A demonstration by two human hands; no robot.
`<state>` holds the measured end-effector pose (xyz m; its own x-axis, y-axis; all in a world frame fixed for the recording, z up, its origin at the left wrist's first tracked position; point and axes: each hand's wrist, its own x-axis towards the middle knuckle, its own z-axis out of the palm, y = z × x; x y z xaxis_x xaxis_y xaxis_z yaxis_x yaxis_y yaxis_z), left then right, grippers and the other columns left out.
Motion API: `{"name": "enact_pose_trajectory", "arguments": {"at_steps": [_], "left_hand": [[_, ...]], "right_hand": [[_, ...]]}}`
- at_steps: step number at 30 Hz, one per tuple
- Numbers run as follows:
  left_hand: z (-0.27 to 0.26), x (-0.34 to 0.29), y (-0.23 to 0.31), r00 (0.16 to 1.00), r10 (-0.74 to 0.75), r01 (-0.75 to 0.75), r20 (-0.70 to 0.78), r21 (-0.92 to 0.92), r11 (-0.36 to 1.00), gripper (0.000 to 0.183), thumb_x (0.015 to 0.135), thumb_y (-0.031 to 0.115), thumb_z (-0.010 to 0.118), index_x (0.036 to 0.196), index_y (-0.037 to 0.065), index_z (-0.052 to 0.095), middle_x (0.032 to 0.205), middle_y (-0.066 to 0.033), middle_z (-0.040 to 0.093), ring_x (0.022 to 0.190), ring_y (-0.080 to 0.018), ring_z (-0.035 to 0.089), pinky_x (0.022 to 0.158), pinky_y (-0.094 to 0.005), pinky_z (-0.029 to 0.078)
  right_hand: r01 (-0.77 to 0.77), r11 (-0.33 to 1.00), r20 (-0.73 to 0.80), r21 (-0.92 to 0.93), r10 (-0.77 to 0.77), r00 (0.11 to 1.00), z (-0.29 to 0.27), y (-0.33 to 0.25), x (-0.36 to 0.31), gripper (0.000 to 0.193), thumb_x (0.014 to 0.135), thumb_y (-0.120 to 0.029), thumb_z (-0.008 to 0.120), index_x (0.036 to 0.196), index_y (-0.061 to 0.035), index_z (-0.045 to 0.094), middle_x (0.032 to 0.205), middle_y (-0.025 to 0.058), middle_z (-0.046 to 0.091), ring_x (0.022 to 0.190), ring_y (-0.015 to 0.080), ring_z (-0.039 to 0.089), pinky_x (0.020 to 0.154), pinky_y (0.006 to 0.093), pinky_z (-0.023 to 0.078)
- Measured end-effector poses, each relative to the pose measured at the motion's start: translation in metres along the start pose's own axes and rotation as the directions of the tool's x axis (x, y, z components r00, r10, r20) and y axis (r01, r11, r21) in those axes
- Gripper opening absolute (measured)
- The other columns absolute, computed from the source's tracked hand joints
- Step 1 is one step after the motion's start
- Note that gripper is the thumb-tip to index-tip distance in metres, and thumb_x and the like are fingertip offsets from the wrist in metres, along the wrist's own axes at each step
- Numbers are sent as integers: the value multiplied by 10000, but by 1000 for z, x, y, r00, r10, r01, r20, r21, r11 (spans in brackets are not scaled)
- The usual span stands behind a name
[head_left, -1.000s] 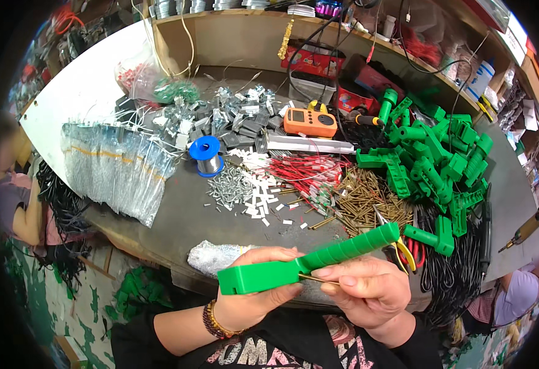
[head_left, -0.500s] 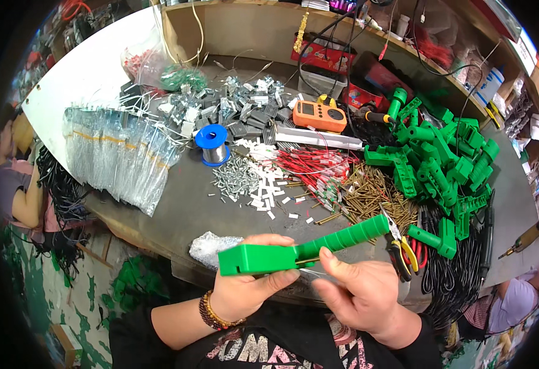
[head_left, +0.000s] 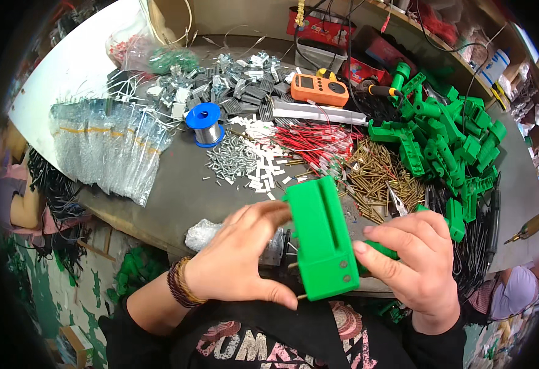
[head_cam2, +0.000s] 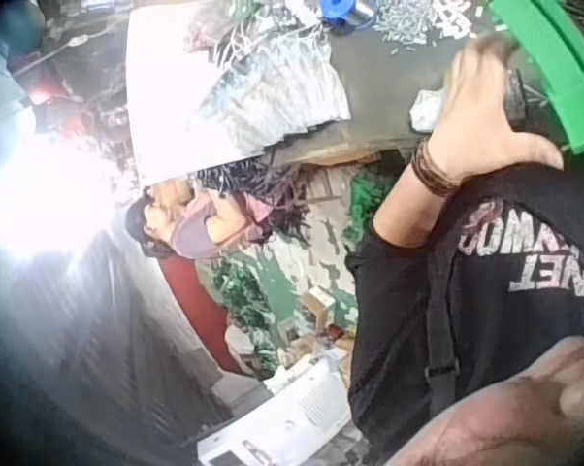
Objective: Assembling the internal components and wiring for a green plastic electronic device housing, including soldering and positioning components.
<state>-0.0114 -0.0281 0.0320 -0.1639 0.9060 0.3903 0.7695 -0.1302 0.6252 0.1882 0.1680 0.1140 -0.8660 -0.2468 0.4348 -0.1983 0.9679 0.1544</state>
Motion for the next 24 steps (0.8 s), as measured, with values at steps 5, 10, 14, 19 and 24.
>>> {"name": "enact_pose_trajectory", "arguments": {"at_steps": [5,10,14,19,24], "left_hand": [[28,-1,-13,992,-44,19,116,208,978,682,699,451,821,1227,76,607,1227,-97,629,1151,-293,588,942,-423,437],[38,-3,-20,999,18,-22,37,120,992,641,738,390,837,1208,31,589,1175,-121,661,1063,-312,634,930,-416,466],[47,1,-12,999,-31,28,44,64,998,734,734,418,834,1255,1,527,1168,-145,642,1050,-335,630,927,-429,468],[50,5,-12,992,-94,91,81,37,995,780,715,426,851,1283,13,511,1198,-157,618,1081,-353,610,958,-440,460],[52,28,6,998,54,-60,36,229,972,892,638,553,861,1352,112,558,1546,-256,312,1416,-518,278,1107,-619,300]], "right_hand": [[-256,963,-19,81,258,966,39,-10,-39,377,713,-146,726,1089,-173,744,1045,24,690,877,197,646,797,375,447],[-385,901,21,203,389,921,83,-16,-61,532,599,-136,809,1124,-163,724,1050,8,685,918,208,641,812,380,429],[-400,891,32,213,403,915,85,-16,-62,511,614,-136,795,1120,-157,725,1052,5,685,919,202,641,811,377,428],[-316,944,-30,96,320,947,79,-10,-62,386,713,-177,716,1098,-152,725,1060,0,689,918,184,635,808,371,429],[-320,940,21,119,320,947,87,-11,-60,342,775,-203,654,1108,-147,702,1048,11,662,944,180,629,820,375,447]]}}
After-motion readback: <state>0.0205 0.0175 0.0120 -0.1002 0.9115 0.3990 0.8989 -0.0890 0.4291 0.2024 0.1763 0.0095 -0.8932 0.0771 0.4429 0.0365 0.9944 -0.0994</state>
